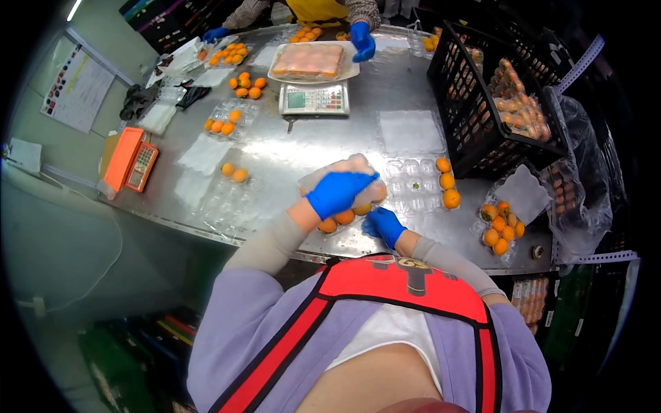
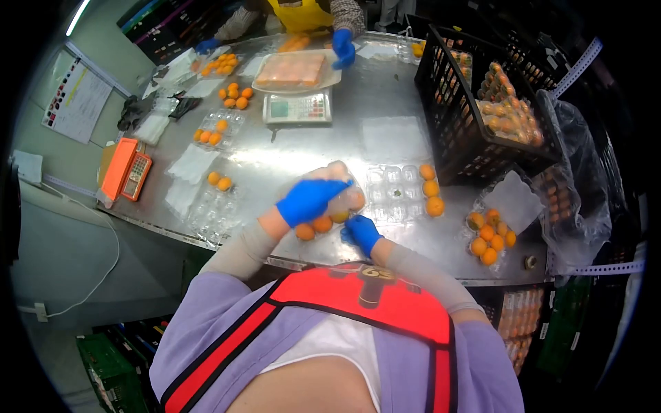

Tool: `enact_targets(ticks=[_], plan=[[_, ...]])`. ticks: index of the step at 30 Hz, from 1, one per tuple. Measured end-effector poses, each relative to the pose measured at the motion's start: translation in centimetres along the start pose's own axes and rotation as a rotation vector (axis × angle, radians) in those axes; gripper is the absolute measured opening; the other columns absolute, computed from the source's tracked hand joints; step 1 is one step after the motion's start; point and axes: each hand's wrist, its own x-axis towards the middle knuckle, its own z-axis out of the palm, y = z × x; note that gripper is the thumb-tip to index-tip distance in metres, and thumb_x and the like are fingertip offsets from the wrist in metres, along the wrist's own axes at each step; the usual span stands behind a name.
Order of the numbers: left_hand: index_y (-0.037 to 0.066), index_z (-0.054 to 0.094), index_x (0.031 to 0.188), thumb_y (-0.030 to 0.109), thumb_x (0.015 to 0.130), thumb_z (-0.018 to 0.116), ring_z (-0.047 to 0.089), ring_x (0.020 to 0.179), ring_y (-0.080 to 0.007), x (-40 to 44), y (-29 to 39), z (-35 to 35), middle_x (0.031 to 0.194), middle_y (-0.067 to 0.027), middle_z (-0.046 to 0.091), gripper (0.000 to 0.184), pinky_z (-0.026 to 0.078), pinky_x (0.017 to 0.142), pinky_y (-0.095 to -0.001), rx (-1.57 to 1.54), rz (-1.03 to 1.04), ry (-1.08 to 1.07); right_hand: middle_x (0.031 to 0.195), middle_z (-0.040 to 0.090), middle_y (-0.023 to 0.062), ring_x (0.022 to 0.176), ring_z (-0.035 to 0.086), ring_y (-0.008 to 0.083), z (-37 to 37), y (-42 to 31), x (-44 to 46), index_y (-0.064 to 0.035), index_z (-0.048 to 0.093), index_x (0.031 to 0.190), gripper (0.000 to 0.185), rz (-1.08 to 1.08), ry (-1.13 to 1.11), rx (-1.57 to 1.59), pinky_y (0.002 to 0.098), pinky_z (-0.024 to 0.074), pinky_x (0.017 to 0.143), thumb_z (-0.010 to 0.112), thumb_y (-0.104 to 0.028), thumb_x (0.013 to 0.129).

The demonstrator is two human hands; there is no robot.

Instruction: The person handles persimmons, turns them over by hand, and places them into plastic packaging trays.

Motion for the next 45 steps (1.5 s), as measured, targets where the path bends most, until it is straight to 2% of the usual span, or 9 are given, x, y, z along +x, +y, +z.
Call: enact_targets(ticks=[2, 5, 14, 19, 21, 25, 30, 42, 45], plan=[[0.018, 0.062, 0.107, 0.027, 0.083, 0.061, 0.063, 0.072, -0.0261, 1.5, -1.0, -1.6, 0.081, -0.0094, 0.065, 0.027, 0.049, 0.06, -0.0357, 0.687, 0.42, 0.143, 0.075, 0.06, 0.0122, 0.061, 0.062, 0.0209, -0.1, 0.0, -0.1, 0.0002, 0.053, 0.096, 0.015, -0.006, -0.005, 0.001, 0.0309, 0.0536, 0.057, 0.052, -0.012, 0.088], [0.022, 0.067, 0.104, 0.013, 0.072, 0.061, 0.063, 0.076, -0.0279, 4.1, -2.3, -4.8, 0.084, -0.0073, 0.066, 0.034, 0.05, 0.066, -0.0388, 0.979, 0.45, 0.2, 0.076, 0.061, 0.0117, 0.062, 0.063, 0.022, -0.4, 0.1, 0.2, -0.0024, 0.053, 0.095, 0.014, -0.007, -0.02, -0.016, 0.0316, 0.055, 0.059, 0.054, -0.014, 0.088], [0.017, 0.065, 0.067, 0.018, 0.071, 0.062, 0.061, 0.069, -0.0244, 6.5, -1.1, -4.9, 0.074, -0.0046, 0.061, 0.005, 0.048, 0.059, -0.0364, 1.317, 0.537, 0.207, 0.078, 0.064, 0.0097, 0.061, 0.064, 0.0196, -0.3, -0.3, 0.8, -0.0065, 0.053, 0.101, 0.015, 0.11, -0.079, -0.054, 0.0289, 0.0522, 0.055, 0.051, -0.016, 0.089], [0.015, 0.065, 0.067, 0.017, 0.072, 0.06, 0.062, 0.067, -0.0252, 4.9, -0.5, -4.2, 0.074, -0.0059, 0.061, 0.007, 0.049, 0.059, -0.0367, 1.324, 0.485, 0.181, 0.081, 0.064, 0.0086, 0.066, 0.065, 0.0186, -1.1, 0.2, 0.2, -0.0089, 0.053, 0.104, 0.022, 0.06, -0.154, -0.093, 0.0271, 0.0515, 0.056, 0.052, -0.026, 0.09], [0.017, 0.068, 0.082, 0.018, 0.073, 0.061, 0.063, 0.07, -0.0254, 3.3, -1.1, -4.0, 0.079, -0.0069, 0.064, 0.012, 0.05, 0.061, -0.0363, 1.211, 0.301, 0.189, 0.079, 0.064, 0.0095, 0.064, 0.064, 0.0198, -1.2, -0.4, 0.0, -0.0071, 0.054, 0.105, 0.029, 0.1, -0.167, -0.006, 0.0269, 0.0495, 0.056, 0.055, -0.033, 0.091], [0.021, 0.065, 0.103, 0.021, 0.081, 0.058, 0.062, 0.064, -0.0236, 0.0, -3.8, -1.1, 0.074, -0.0065, 0.062, 0.023, 0.049, 0.056, -0.036, 1.145, 0.32, 0.215, 0.075, 0.063, 0.01, 0.061, 0.062, 0.0194, -0.7, -0.7, 0.4, -0.0062, 0.054, 0.101, 0.037, 0.142, -0.138, 0.133, 0.026, 0.0476, 0.052, 0.049, -0.041, 0.093], [0.025, 0.063, 0.108, 0.022, 0.083, 0.057, 0.063, 0.063, -0.023, -1.1, -5.3, 0.7, 0.079, -0.0045, 0.065, 0.027, 0.049, 0.054, -0.0342, 1.196, 0.194, 0.223, 0.07, 0.06, 0.0101, 0.054, 0.059, 0.0192, 0.2, 0.8, 1.9, -0.0041, 0.053, 0.095, 0.036, 0.005, -0.054, 0.107, 0.0259, 0.0466, 0.047, 0.045, -0.04, 0.095], [0.021, 0.068, 0.094, 0.022, 0.086, 0.053, 0.061, 0.06, -0.0248, 4.0, -3.8, -6.5, 0.071, -0.0069, 0.064, 0.017, 0.048, 0.052, -0.0357, 1.222, 0.472, 0.096, 0.07, 0.063, 0.012, 0.054, 0.061, 0.0192, 1.5, -0.7, 2.0, -0.0056, 0.052, 0.096, 0.024, 0.03, 0.133, -0.09, 0.0276, 0.0476, 0.047, 0.046, -0.028, 0.089], [0.019, 0.067, 0.108, 0.017, 0.086, 0.054, 0.064, 0.071, -0.0277, 6.3, -2.9, -11.8, 0.083, -0.0105, 0.066, 0.026, 0.05, 0.06, -0.0379, 0.913, 0.66, 0.474, 0.07, 0.065, 0.0108, 0.055, 0.063, 0.0188, 1.2, -0.5, 2.2, -0.0052, 0.055, 0.089, 0.026, 0.076, 0.138, -0.047, 0.0266, 0.0481, 0.049, 0.047, -0.03, 0.088]])
